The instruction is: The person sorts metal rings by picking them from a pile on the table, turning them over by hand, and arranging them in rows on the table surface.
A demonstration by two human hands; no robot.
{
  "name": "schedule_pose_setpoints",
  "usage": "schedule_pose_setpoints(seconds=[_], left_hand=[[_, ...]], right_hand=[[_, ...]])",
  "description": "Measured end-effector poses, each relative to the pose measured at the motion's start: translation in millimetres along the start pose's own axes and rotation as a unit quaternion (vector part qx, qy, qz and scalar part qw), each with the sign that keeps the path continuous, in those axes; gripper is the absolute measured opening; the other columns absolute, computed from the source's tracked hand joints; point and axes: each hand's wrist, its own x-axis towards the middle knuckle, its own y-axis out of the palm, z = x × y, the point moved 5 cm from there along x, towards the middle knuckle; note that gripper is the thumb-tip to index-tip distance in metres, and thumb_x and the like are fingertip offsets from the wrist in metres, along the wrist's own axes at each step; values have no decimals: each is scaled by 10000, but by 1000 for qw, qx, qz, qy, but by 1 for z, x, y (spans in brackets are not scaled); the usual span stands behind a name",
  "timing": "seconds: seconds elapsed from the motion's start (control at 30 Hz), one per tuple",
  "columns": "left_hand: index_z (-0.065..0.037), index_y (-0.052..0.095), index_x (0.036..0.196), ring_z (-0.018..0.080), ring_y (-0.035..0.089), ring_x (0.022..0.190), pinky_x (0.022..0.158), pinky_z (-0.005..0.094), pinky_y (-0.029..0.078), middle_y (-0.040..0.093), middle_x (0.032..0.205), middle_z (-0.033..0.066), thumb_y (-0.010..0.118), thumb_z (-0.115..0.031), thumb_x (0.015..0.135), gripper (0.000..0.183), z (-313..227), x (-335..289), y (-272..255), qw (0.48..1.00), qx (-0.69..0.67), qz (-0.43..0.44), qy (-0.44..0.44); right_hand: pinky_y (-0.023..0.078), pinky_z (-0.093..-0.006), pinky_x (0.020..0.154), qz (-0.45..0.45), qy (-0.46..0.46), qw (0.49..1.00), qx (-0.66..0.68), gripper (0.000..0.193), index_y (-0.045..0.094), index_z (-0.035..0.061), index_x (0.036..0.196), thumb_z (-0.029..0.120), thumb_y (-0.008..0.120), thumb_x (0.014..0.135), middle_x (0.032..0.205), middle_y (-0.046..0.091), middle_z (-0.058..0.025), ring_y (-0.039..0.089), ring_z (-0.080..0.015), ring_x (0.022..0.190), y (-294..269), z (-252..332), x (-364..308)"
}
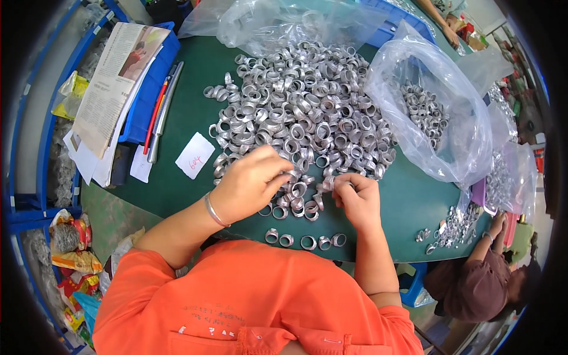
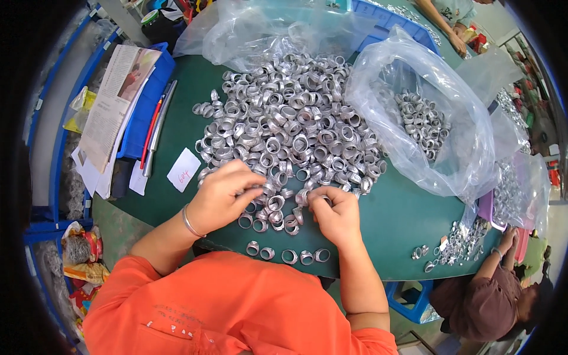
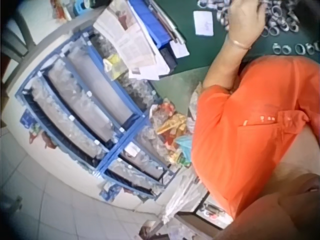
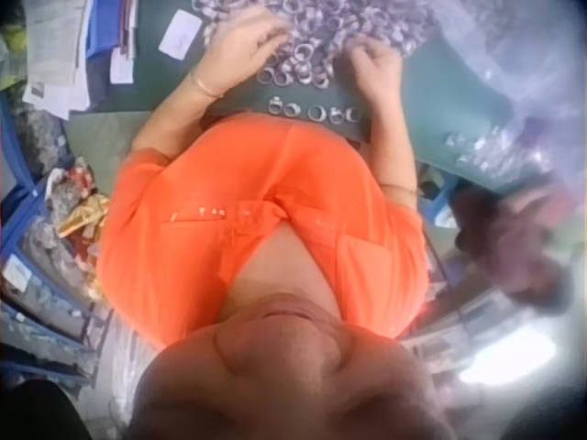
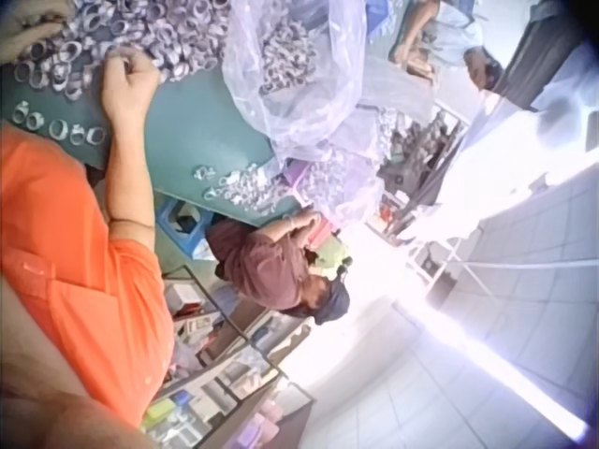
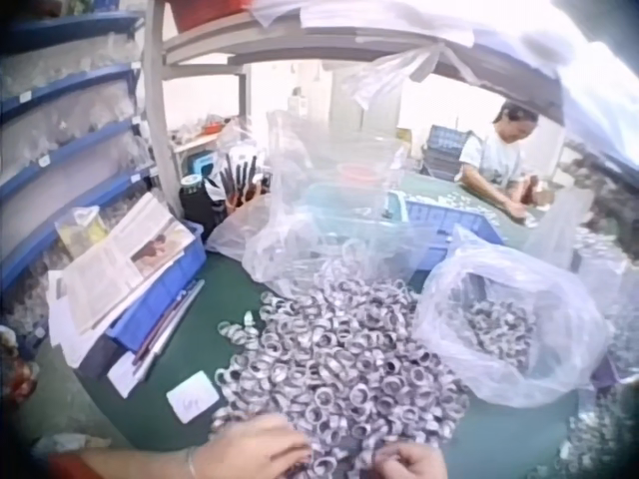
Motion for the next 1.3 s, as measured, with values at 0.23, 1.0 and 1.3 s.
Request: schedule_pose_setpoints(seconds=[0.23, 1.0, 1.3], left_hand=[[-30, 606, 825, 239, 576, 632, 553, 308, 473, 524, 788, 70, 662, -27, 704, 134, -5, 1, 13, 994, 103, -8, 36], [43, 567, 936, 64, 442, 508, 417, 186, 343, 551, 710, 61, 566, 33, 807, 130, 16, -11, 29, 736, -590, 23, -331], [51, 554, 1048, 88, 438, 526, 433, 193, 358, 587, 856, 155, 475, 73, 775, 284, 10, -11, 32, 722, -607, 69, -325]], right_hand=[[272, -200, 342, 120, 130, 951, 254, 166, 610, -60, 755, 67, 506, 772, 584, 561, -79, 440, -82, 412, 13, -6, -8], [444, -302, 554, -44, -235, 947, -215, 100, 607, 16, 795, 54, 661, 719, 741, 571, -112, 563, -237, 637, 1, 18, -6], [259, -208, 328, 125, 111, 926, 339, 171, 579, -49, 802, 102, 500, 809, 595, 513, -63, 392, -90, 380, 12, -9, -7]])
